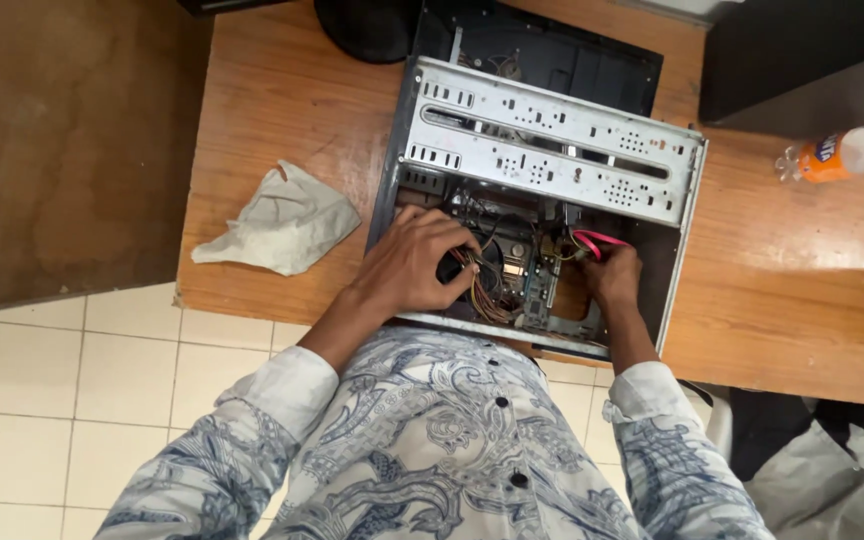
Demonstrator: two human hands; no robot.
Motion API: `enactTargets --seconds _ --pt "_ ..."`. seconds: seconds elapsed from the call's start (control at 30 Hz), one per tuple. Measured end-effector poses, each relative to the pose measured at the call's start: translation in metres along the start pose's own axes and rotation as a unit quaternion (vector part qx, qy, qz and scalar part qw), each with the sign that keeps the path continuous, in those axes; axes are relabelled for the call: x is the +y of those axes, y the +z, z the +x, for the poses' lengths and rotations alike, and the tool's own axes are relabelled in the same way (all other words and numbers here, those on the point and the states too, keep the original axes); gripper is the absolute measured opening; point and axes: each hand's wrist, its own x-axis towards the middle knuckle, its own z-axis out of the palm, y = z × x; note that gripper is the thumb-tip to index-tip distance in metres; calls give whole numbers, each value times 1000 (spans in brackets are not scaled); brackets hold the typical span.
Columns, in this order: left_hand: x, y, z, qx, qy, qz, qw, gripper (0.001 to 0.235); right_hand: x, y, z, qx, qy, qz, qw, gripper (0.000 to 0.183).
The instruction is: The person works inside an open desktop computer case, connecting various internal cables to the motherboard and other components. After organizing the wiring, the person closes the side panel of the computer case.
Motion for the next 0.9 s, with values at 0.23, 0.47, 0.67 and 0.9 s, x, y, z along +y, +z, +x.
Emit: enactTargets --seconds 0.23,0.47,0.67,0.9 --pt "4 0 -4 12 4 3 1000 21 -1 -8 -11 -24 34 23 999 38" --pt "-44 -16 -34 335 -91 -51 937 38 -70 -67 -80 -23 1 8 1000 49" --pt "-160 8 -109 155 -346 185 907 56 -101 -88 -115 68 25 63 995 39" --pt "-148 11 -117 291 -416 -144 849 35 -110 -116 -131 242 -97 154 953 23"
